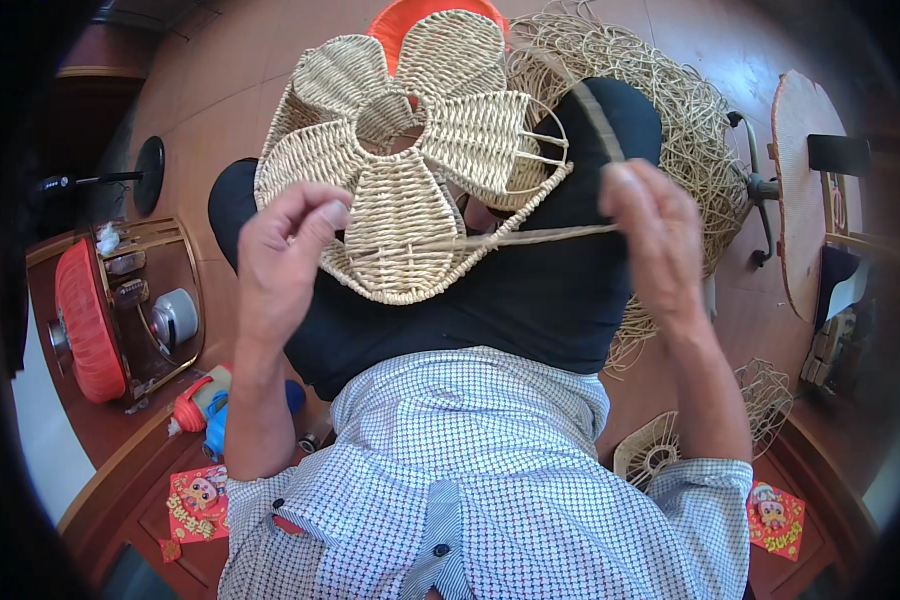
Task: Weaving a flower-shaped decorative object using straw or reed strands.
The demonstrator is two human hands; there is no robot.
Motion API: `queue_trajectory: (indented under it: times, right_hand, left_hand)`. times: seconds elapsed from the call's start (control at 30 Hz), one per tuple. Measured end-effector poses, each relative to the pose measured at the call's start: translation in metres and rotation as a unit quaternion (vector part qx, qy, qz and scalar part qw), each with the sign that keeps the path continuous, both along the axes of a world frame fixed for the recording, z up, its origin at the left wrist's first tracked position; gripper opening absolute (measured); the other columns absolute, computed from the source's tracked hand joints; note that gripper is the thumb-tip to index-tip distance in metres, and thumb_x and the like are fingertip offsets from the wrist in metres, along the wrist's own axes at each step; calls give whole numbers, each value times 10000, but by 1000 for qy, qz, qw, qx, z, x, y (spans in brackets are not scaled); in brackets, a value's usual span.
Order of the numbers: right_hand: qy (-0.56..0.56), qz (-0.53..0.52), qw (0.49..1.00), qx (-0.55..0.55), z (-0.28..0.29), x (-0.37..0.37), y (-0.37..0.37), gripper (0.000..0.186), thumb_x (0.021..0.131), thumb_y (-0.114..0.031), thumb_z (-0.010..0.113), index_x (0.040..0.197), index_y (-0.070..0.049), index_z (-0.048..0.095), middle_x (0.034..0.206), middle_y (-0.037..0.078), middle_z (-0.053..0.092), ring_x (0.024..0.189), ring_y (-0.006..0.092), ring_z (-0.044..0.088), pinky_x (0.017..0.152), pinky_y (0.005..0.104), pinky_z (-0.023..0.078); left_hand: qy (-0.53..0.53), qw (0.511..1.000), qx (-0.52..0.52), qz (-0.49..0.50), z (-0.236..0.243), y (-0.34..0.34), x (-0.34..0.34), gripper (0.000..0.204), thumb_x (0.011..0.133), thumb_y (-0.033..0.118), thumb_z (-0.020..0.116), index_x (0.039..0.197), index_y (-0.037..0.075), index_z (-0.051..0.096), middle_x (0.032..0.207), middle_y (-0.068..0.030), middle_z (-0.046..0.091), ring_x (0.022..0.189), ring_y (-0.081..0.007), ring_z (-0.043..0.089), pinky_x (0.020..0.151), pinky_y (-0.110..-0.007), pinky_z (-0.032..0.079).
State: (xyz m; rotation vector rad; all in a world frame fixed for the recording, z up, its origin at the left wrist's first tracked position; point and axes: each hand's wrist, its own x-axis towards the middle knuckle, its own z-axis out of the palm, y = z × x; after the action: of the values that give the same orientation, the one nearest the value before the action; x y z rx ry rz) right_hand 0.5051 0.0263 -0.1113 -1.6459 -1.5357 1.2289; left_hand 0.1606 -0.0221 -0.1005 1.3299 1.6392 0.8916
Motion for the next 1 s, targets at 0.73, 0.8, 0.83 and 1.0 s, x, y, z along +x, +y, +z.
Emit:
queue_trajectory:
  times: [0.73,0.8,0.83,1.0]
  right_hand:
    - [214,-125,961,-125,-29,39,-20,377,1166,-369,543,870,-135,542,664,-113,328,554,3,256,495,213,218]
    - [250,-154,948,-122,-25,34,-13,360,1170,-358,540,898,-122,564,660,-97,372,540,8,293,489,214,251]
    - [259,-135,950,-113,-24,31,-8,360,1170,-358,540,898,-122,564,660,-97,372,540,8,293,489,214,251]
    - [223,-126,965,-47,-13,14,14,343,1165,-336,575,1143,-41,750,789,-17,607,644,57,554,576,217,460]
  left_hand:
    - [245,947,138,-155,-31,-16,68,141,906,168,824,866,51,756,782,-87,670,767,-295,657,724,-445,516]
    - [251,952,99,-147,-30,-16,71,170,897,194,831,850,56,744,762,-85,662,753,-295,656,718,-441,513]
    - [256,955,60,-138,-29,-15,73,198,887,219,838,834,61,732,742,-84,655,739,-296,655,713,-437,509]
    - [279,951,50,-127,-32,-12,84,256,869,245,839,771,75,674,692,-77,643,711,-309,664,729,-449,500]
